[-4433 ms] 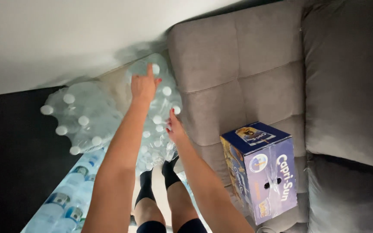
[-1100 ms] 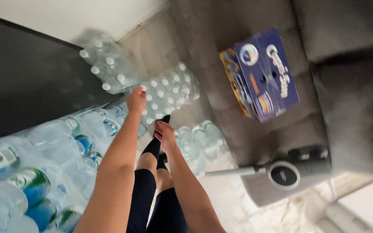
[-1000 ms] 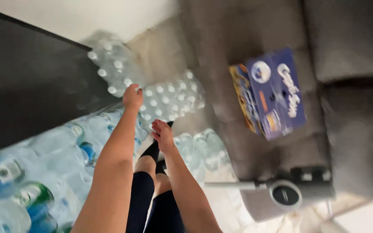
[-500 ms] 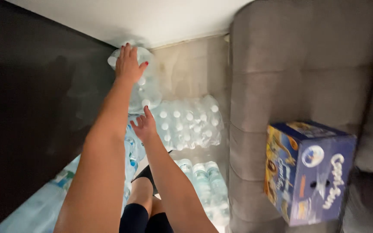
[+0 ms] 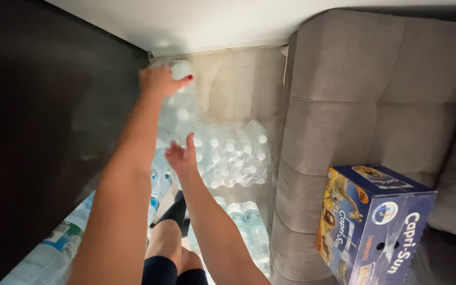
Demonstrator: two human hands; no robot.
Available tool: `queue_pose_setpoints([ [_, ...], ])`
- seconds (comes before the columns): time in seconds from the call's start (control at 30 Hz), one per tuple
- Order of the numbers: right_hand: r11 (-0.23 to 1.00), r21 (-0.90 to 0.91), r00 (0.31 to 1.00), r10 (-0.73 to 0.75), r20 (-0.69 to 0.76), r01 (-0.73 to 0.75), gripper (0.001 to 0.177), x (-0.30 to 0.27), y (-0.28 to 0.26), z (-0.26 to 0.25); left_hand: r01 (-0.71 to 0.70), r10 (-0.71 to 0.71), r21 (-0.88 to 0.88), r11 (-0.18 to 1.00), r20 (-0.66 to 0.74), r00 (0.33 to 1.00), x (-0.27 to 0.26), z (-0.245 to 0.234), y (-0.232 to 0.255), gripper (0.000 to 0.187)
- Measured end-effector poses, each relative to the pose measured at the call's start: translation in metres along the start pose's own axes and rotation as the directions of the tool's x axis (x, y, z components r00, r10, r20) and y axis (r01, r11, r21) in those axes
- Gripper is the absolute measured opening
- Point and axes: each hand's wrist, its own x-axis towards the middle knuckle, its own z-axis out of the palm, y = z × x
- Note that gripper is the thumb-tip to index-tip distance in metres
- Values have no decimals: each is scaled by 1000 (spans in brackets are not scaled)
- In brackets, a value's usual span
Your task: The recorder is organizing several packs of water bottles and briefly using a vacuum cleaner in a hallway or storage area.
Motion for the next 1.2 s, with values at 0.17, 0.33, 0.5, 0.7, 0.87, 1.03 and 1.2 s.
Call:
queue_pose_setpoints([
  [0.17, 993, -87, 996, -79, 46, 83, 70, -55, 0, -13, 155, -164, -305, 940, -5, 986, -41, 24, 38, 79],
  [0.33, 989, 25, 990, -144, 4, 144, 57, -114, 3, -37, 108, -204, -517, 849, -133, 970, -149, 14, 66, 35],
  [0.5, 935, -127, 943, -333, 12, 332, 33, -227, 12, -33, 79, -211, -509, 857, -207, 955, -262, -46, 111, 33],
  [0.7, 708, -397, 737, -667, -106, 584, 43, -383, 32, -106, 41, -131, -595, 803, -110, 985, -374, -98, 161, 33],
  [0.87, 642, -543, 583, -752, -308, 542, 49, -496, 53, -170, -14, -29, -560, 828, -68, 997, -463, -89, 190, 30],
  [1.03, 663, -536, 542, -744, -391, 523, 51, -596, 112, -249, -106, 128, -478, 872, 14, 992, -584, -91, 200, 29],
  [1.2, 757, -498, 511, -653, -559, 422, 45, -681, 184, -349, -273, 340, -519, 810, 35, 940, -721, -107, 168, 32],
])
